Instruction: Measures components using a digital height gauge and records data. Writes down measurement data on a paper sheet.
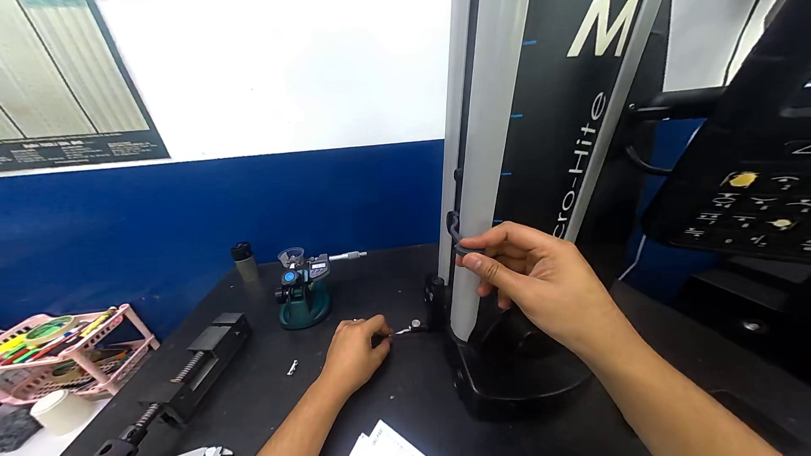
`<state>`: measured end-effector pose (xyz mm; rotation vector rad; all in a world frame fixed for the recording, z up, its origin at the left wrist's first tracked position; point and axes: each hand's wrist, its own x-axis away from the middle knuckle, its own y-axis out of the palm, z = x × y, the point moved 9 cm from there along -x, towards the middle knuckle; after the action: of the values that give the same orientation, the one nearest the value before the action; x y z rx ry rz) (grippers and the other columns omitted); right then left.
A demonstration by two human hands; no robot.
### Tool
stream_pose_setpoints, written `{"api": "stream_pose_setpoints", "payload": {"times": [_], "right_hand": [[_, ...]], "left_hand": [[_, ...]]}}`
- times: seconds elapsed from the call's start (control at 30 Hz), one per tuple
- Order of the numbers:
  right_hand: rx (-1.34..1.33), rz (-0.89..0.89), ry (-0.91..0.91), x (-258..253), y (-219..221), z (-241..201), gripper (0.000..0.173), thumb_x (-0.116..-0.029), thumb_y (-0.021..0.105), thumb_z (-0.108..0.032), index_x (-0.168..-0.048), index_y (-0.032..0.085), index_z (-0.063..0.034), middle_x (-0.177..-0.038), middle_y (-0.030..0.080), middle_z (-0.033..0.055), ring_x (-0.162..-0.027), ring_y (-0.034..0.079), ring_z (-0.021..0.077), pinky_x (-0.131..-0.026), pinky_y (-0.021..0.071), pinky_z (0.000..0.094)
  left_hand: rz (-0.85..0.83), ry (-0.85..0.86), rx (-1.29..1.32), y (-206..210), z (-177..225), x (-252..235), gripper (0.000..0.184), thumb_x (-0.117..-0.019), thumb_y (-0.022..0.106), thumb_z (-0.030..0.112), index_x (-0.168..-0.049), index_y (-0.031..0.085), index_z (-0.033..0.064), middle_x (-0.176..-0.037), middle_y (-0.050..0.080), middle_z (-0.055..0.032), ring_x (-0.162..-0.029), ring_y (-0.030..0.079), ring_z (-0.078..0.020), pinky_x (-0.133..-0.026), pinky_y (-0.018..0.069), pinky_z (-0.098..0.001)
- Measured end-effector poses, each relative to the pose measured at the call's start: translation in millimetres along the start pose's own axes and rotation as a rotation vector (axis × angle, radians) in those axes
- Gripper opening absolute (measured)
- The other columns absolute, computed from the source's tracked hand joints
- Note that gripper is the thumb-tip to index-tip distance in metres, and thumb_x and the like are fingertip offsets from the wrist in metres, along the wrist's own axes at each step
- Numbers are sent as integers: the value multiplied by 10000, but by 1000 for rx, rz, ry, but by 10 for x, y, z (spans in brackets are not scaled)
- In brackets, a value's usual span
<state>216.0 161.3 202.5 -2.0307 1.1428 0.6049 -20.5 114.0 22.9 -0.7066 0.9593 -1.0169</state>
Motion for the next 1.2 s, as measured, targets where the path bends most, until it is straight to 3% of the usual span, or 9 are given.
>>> {"api": "stream_pose_setpoints", "payload": {"times": [0.23,0.43,0.47,0.57,0.7,0.87,1.1,1.2], "right_hand": [[76,-45,6,-10,-20,0,166,-965,722,-227,-1127,741,-192,-910,748,-41,-651,700,117,-480,588,249],[310,-158,-34,-28,-172,-83,294,-990,651,-393,-1270,672,-304,-864,736,-122,-624,676,64,-483,571,249],[354,-172,-43,-34,-249,-124,282,-988,641,-414,-1245,680,-306,-841,730,-132,-620,674,50,-489,571,242],[488,-182,15,-10,-647,-230,200,-991,627,-448,-991,757,-297,-753,727,-131,-608,680,30,-485,570,224],[697,-20,280,115,-1427,-302,302,-1008,638,-410,-810,767,-222,-642,711,-67,-514,654,70,-457,551,276],[824,134,512,333,-2052,-301,326,-1003,669,-363,-756,771,-176,-632,718,-23,-505,659,122,-496,574,358],[928,116,604,272,-1957,-156,399,-1009,642,-433,-716,761,-190,-608,705,-41,-496,633,119,-537,543,427],[926,126,609,227,-1921,-110,378,-1004,654,-426,-740,768,-181,-613,707,-26,-502,637,136,-539,544,439]], "left_hand": [[-6,-19,-2,9,-14,-9,232,-988,596,295,-1091,751,156,-1077,759,38,-1098,679,-113,-1126,415,-430],[-23,-35,-4,16,-11,-15,238,-987,594,300,-1098,746,155,-1080,757,28,-1100,679,-121,-1123,416,-426],[-19,-36,-13,6,-24,-8,238,-985,596,304,-1094,748,157,-1078,757,24,-1097,681,-130,-1120,419,-433],[31,1,-30,0,-35,5,226,-969,623,302,-1075,757,154,-1052,760,-5,-1066,698,-185,-1077,461,-497],[162,132,-20,5,-26,1,175,-909,680,265,-985,762,129,-970,767,-52,-961,733,-267,-929,536,-586],[65,134,24,-1,18,3,210,-929,691,227,-1043,754,63,-1086,756,-138,-1064,705,-356,-984,490,-616],[51,140,30,2,-6,1,228,-930,691,243,-1055,755,64,-1134,754,-135,-1141,688,-352,-1026,461,-626],[94,124,7,10,-33,-4,211,-918,684,270,-1042,764,120,-1114,761,-75,-1122,697,-294,-1024,473,-606]]}}
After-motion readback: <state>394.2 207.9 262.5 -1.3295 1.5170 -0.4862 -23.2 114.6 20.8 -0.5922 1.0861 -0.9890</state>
